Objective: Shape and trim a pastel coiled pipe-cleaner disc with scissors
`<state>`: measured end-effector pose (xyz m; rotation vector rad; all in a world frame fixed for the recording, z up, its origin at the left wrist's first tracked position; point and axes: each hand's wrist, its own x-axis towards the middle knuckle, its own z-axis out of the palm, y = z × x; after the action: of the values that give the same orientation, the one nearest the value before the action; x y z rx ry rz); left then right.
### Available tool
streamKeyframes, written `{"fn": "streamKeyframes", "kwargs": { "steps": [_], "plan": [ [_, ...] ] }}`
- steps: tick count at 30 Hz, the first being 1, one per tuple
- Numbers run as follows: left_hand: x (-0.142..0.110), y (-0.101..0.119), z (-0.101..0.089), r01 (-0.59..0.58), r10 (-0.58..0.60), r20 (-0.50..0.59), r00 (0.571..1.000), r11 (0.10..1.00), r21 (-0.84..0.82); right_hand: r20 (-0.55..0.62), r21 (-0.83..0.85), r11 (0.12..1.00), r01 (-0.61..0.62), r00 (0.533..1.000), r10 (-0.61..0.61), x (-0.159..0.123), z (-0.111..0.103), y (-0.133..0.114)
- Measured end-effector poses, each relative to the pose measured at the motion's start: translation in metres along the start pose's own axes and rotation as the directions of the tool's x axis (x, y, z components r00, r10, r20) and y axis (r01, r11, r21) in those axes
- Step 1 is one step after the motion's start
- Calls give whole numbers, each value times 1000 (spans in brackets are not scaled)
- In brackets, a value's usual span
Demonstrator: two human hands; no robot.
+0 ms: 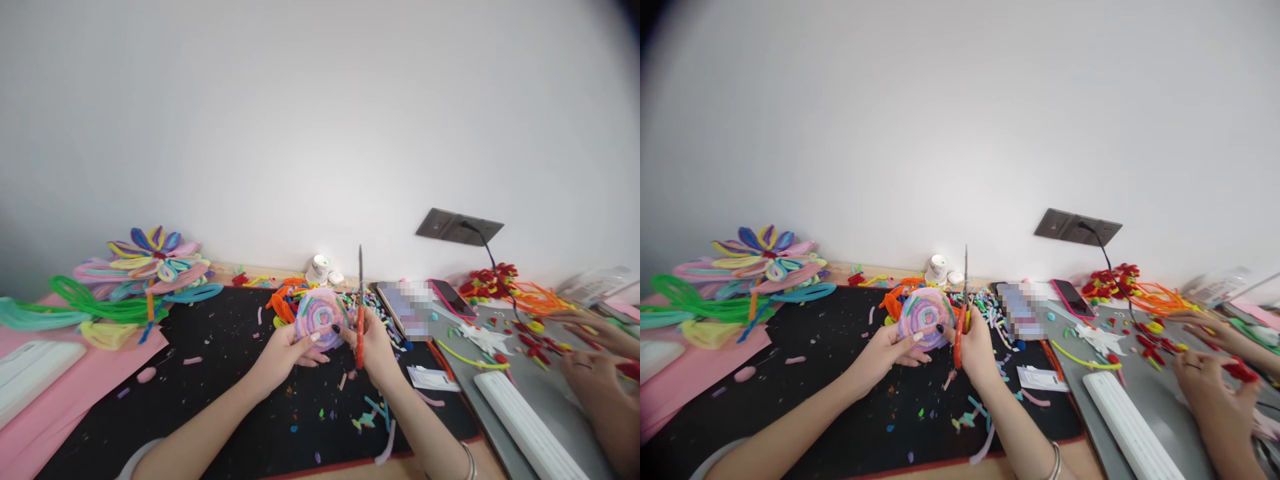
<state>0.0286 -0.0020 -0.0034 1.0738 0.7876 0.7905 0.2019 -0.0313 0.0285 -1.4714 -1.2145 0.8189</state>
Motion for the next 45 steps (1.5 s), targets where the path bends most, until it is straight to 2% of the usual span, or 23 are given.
{"fn": "streamKeyframes", "kwargs": {
  "steps": [9,15,18,23,29,36,39,43,45],
  "plan": [
    [3,-6,-5,-22,21,31,999,1000,9,-26,-49,998,-48,999,47,1,-7,0],
    [2,-3,-3,3,-3,24,1000,1000,8,24,58,997,-56,998,54,-3,-5,-7],
    [1,0,-2,11,-10,13,1000,1000,-17,6,113,992,-52,999,51,-3,-6,-7],
    [-1,3,0,-18,18,23,1000,1000,-5,-14,148,986,-75,997,78,-2,-9,-4],
    [-1,3,0,-24,24,38,999,1000,7,-6,222,974,-52,998,55,-3,-9,0],
    [-2,4,-2,-18,18,41,999,1000,6,8,228,971,-74,997,75,-3,-8,0],
    [-1,3,-3,-21,21,32,999,1000,3,-29,160,983,-91,995,97,-1,-12,2],
    [2,1,-5,-25,25,-14,1000,999,-37,-124,-46,999,-2,992,-4,1,-27,3],
    [3,0,-5,-34,31,-45,999,998,-61,-66,-200,979,46,996,-60,-3,-35,2]
  ]
}}
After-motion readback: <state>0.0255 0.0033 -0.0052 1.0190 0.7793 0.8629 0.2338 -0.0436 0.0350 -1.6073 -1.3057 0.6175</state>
